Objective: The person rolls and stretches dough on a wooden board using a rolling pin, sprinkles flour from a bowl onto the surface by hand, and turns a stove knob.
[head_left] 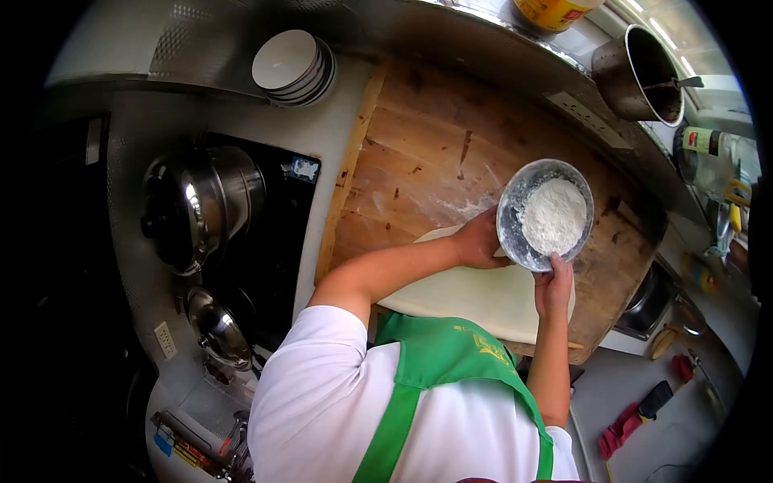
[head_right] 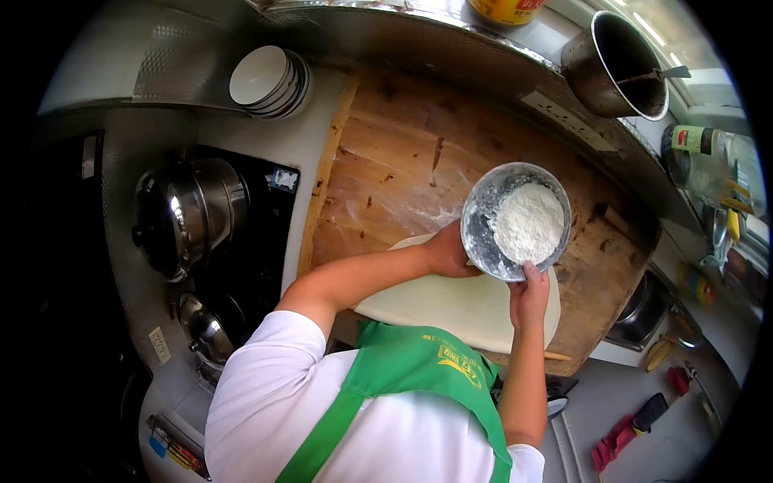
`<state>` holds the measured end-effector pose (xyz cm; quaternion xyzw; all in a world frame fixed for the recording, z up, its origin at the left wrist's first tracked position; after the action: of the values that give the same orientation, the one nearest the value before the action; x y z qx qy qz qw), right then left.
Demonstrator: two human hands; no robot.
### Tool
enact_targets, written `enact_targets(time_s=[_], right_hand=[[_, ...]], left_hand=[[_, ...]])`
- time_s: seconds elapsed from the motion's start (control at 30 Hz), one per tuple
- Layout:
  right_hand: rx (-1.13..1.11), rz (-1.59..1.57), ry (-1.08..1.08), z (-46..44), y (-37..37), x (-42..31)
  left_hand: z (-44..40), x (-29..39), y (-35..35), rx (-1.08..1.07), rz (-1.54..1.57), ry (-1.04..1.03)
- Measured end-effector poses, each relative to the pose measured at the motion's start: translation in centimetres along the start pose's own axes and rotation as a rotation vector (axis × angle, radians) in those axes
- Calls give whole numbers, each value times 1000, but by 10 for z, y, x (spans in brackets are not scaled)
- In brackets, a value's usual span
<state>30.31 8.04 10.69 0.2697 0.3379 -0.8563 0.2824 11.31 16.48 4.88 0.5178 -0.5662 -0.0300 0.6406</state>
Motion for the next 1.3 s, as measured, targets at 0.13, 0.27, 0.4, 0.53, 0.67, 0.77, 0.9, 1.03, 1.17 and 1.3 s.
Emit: enact_targets(time_s=[0.13, 0.27, 0.4, 0.53, 0.67, 0.77, 0.9, 1.03, 1.17, 1.3], right_hand=[[-88, 89, -70, -57, -50, 17], [-184, 183, -134, -107, -109, 52], [-274, 212, -183, -129, -158, 75], [-299, 192, -192, -133, -164, 83], [-270, 198, -144, -120, -149, 76], [-207, 573, 175, -98, -98, 65], [-293, 1545, 933, -54, -39, 27], [-325, 1609, 868, -34, -16, 15], [-194, 1705, 823, -45, -9, 2], [-367, 1580, 693, -46, -3, -11]], left_hand=[[50, 13, 13, 122, 51, 97], [107, -1, 55, 166, -196, 229], [156, -18, 64, 188, -294, 417], [157, -6, 49, 125, -366, 555], [138, 12, 30, 166, -343, 572], [130, 11, 19, 306, -322, 574], [110, 1, 25, 206, -346, 699], [85, 0, 32, -17, -335, 801], [77, 8, 14, -222, -503, 573], [93, 36, 21, -336, -657, 294]])
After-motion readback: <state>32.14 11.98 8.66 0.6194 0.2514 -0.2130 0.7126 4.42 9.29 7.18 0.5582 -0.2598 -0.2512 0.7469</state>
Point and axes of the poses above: each hand's wrist, its own z-axis away from the middle knuckle, its own y-axis out of the back of the hand, x = y × z, the point moved 4 cm from there along -z, towards the middle knuckle, and after that the axes turned 8 degrees about -z, right-handed, at the moved point
